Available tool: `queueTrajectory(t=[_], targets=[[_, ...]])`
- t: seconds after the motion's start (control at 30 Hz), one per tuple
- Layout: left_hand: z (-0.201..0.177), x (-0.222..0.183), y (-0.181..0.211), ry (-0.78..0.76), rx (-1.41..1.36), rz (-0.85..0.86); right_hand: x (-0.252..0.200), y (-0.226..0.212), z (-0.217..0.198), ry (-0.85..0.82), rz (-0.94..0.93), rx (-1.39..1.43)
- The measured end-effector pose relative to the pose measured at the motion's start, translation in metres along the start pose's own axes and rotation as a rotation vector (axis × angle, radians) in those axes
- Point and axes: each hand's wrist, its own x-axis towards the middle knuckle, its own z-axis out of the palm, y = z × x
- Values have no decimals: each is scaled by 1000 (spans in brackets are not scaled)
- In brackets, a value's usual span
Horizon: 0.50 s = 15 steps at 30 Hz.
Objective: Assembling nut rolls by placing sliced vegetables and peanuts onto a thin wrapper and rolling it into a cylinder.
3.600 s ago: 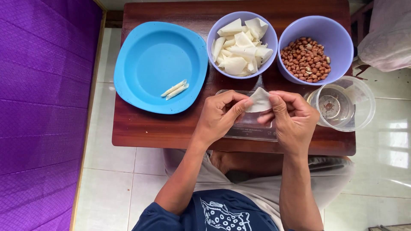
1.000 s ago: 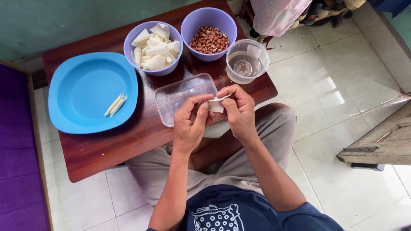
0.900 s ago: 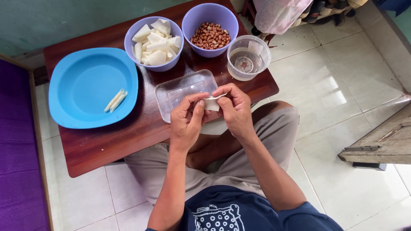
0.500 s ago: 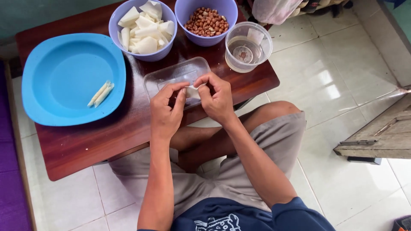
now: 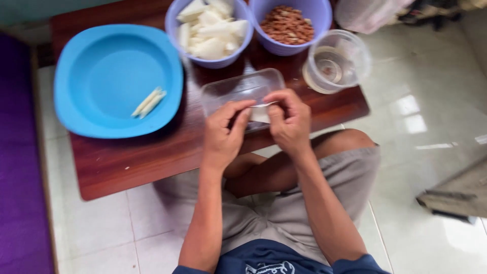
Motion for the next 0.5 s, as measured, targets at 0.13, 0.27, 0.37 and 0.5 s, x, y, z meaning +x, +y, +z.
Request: queueTrajectory(t=[0.13, 0.27, 0.37, 0.5], targets=[[-4, 0, 1, 42, -14, 10, -1, -5, 0, -112, 104, 122], [-4, 1, 0, 76, -43, 17, -3, -8, -1, -123, 179, 146], [-3, 5, 0, 117, -75, -5, 2, -11, -2, -94, 195, 125], [-3, 5, 1, 101, -52, -28, 4, -9, -6, -84, 216, 161]])
